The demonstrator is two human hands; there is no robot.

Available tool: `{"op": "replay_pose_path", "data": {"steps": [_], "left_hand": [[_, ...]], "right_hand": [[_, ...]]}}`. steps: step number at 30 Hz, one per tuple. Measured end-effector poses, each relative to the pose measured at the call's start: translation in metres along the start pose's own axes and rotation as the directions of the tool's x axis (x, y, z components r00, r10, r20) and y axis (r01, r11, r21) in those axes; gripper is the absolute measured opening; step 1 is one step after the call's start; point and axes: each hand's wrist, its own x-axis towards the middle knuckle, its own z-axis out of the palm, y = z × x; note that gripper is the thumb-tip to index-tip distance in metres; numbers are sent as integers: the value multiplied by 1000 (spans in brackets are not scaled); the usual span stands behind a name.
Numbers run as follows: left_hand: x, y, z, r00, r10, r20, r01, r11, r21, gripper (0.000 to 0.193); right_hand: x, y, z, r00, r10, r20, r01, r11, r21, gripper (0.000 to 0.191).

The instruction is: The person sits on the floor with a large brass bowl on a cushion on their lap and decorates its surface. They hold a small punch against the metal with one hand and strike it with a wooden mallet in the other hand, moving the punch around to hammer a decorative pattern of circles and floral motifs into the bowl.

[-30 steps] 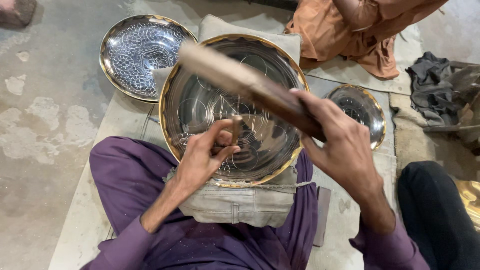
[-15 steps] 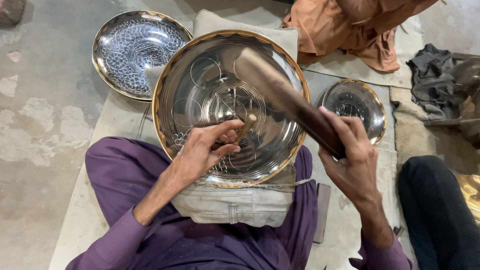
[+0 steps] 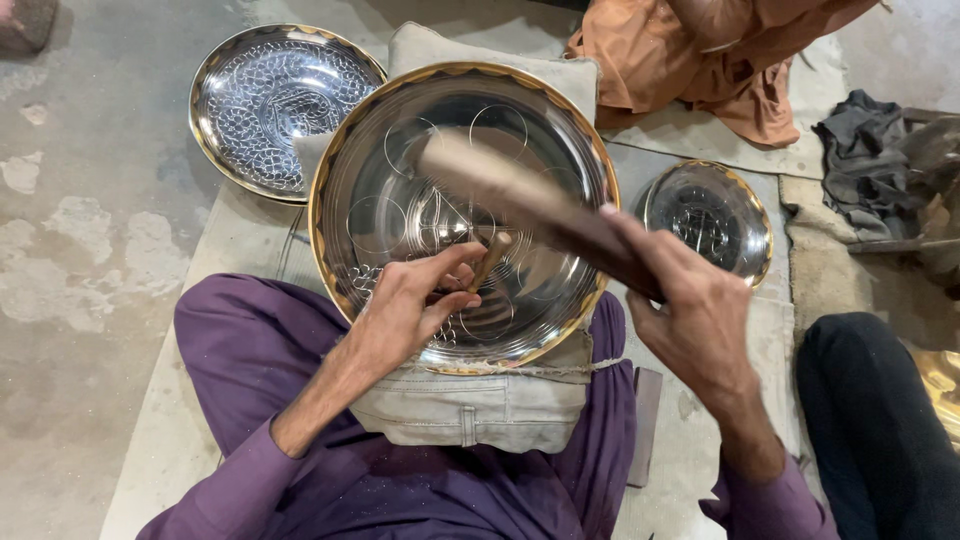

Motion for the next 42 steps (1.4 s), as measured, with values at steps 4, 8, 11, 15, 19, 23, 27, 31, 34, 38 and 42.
{"op": "replay_pose_path", "data": {"steps": [4,8,11,15,19,23,27,31,34,38,42], "left_hand": [[0,0,-1,1000,2,2,-2,1000,-7,54],[1,0,-2,998,-41,37,43,998,-45,53],[3,2,-5,996,42,79,-39,998,-44,55],[5,7,-8,990,9,142,-9,1000,1,53],[10,8,-9,976,34,215,-40,999,23,56],[16,4,-11,956,107,272,-128,990,59,56],[22,3,-16,913,191,360,-198,980,-17,57],[30,7,-17,868,118,483,-193,975,108,51],[33,9,-18,857,183,481,-265,958,107,49],[32,9,-18,834,224,504,-329,936,129,47],[29,9,-17,862,90,499,-188,970,151,49]], "right_hand": [[-5,6,4,998,-61,-24,63,994,85,80],[-13,15,15,998,23,-61,-20,998,53,71],[-22,20,27,995,35,-98,-12,973,229,71],[-38,29,42,983,85,-161,-58,985,162,66],[-62,43,54,992,29,-119,-31,999,-15,74],[-79,51,78,961,170,-217,-90,937,337,62],[-95,49,98,944,217,-249,-163,961,222,54],[-107,39,114,890,327,-319,-6,706,708,45],[-112,37,117,928,262,-266,-238,964,119,49],[-113,38,117,882,358,-306,-151,830,536,50],[-106,37,110,917,275,-290,-151,910,387,54]]}}
